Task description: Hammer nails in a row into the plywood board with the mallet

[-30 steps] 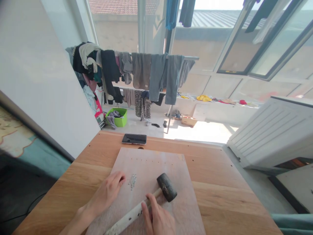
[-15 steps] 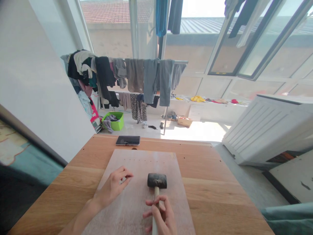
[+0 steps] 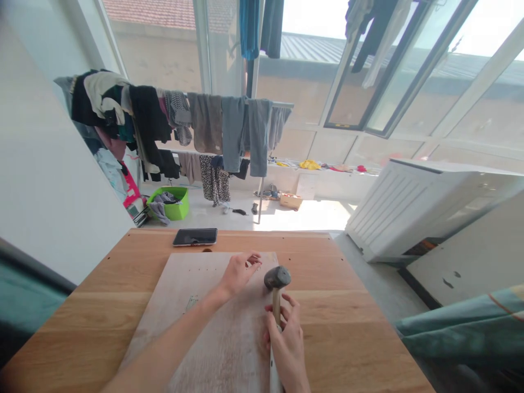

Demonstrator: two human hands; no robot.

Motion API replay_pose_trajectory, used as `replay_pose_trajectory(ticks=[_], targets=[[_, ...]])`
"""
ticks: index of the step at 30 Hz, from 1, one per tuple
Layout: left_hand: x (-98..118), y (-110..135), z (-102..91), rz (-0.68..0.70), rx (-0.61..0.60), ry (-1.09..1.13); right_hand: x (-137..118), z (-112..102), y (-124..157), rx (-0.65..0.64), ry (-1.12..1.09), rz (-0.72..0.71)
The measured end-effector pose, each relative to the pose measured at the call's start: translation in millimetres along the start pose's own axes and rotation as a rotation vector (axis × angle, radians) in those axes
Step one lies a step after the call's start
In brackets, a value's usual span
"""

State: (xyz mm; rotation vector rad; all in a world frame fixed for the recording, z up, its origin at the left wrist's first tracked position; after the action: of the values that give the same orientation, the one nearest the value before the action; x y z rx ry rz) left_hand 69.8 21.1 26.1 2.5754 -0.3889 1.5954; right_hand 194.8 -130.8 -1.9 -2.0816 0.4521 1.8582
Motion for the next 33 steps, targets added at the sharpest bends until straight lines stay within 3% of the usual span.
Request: replay_pose_trajectory(ticks=[5, 10, 17, 23, 33], targets=[[-11, 1, 18.8, -0.027, 0.041, -0.010, 4, 2, 1, -0.053, 0.053, -0.006], [-23, 5, 17.5, -0.012, 0.056, -0.047, 4, 2, -1, -0.061, 0.025, 0.044], [-23, 6, 19.5, 0.067, 0.071, -0.082, 1, -4, -7, -0.172, -0.013, 0.097], [-22, 9, 17.6, 0.067, 0.067, -0.103, 4, -3, -10, -0.187, -0.051, 0.107], [-25, 7, 19.6, 0.051, -0.007, -0.093, -2, -7, -5, -0.207, -0.112, 0.184]])
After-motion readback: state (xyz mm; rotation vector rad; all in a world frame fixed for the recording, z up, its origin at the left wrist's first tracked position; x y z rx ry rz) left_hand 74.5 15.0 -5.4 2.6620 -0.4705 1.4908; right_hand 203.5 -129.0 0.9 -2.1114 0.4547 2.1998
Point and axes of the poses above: each hand's wrist, its own y-axis away from the middle knuckle, its own z-axis out of the palm, x = y × z, the point moved 2 cm from there along -y, towards the middle knuckle, and after that the axes turned 10 degrees about -z, right-handed, at the moved point
